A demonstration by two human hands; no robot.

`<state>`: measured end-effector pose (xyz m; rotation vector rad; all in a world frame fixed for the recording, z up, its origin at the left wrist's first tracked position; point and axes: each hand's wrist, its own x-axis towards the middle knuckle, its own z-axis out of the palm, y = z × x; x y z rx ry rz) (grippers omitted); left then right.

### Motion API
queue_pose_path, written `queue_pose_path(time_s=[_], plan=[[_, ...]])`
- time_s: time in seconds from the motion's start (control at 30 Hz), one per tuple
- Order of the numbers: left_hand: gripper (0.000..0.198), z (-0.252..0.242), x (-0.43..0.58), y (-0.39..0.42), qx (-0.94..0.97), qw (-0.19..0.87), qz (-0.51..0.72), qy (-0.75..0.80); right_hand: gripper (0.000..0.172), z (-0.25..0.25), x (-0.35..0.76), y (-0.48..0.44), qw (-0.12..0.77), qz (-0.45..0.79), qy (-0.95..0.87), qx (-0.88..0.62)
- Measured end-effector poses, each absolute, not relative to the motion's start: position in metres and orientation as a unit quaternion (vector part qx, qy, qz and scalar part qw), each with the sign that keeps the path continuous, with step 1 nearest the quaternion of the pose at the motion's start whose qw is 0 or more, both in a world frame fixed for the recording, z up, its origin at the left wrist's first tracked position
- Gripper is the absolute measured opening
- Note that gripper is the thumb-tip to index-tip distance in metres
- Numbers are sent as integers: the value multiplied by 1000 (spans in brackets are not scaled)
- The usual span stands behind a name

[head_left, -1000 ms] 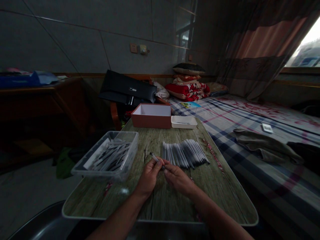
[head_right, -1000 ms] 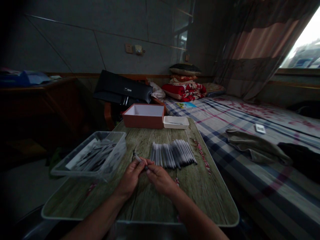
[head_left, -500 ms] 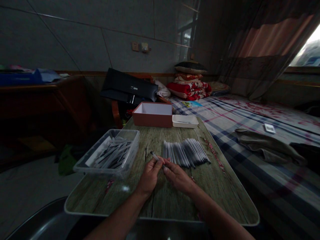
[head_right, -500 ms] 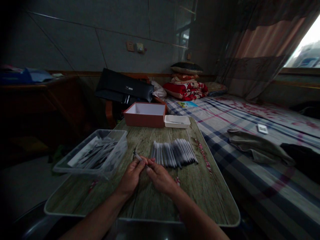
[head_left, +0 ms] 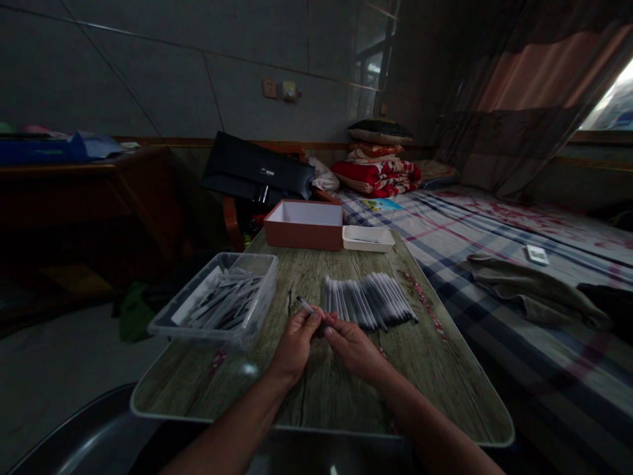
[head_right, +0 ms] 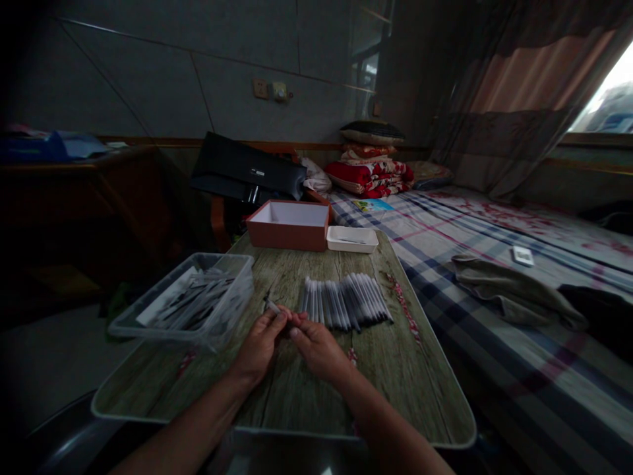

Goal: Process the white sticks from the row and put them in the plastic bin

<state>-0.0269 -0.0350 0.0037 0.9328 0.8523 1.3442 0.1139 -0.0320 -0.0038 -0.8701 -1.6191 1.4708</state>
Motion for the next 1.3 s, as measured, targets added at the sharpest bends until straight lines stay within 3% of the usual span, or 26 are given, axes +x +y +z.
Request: queue_pose_path(time_s=[0.3, 0.47, 0.6, 0.7, 0.8, 0.9, 1.03, 1.1, 1.3], plan=[[22, 6, -34, -30, 478, 504, 606, 389, 46, -15, 126, -30, 371, 606, -607, -356], [22, 4, -42, -33, 665, 292, 540, 425, 44, -10, 136, -23, 405, 678, -472, -391], [34, 2, -42, -36, 800, 64, 419, 425, 50, -6, 135, -26, 353, 773, -407, -336], [35, 1, -38, -39, 822, -16, 358, 444, 50, -6, 130, -30, 338, 763, -433, -340], [42, -1, -34, -43, 779, -42, 402, 479, 49, -4, 129, -30, 356, 756, -418, -356], [47, -2, -29, -46, 689, 68, 531, 488, 49, -1, 131, -28, 381, 770, -369, -354], [41, -2, -26, -42, 528, 468, 580, 407, 47, 0, 131, -28, 368, 790, -369, -322], [36, -1, -26, -37, 437, 602, 558, 368, 47, -2, 129, -29, 357, 792, -377, -322], [28, 0, -30, -29, 330, 626, 593, 383, 49, -4, 126, -29, 341, 772, -374, -385]])
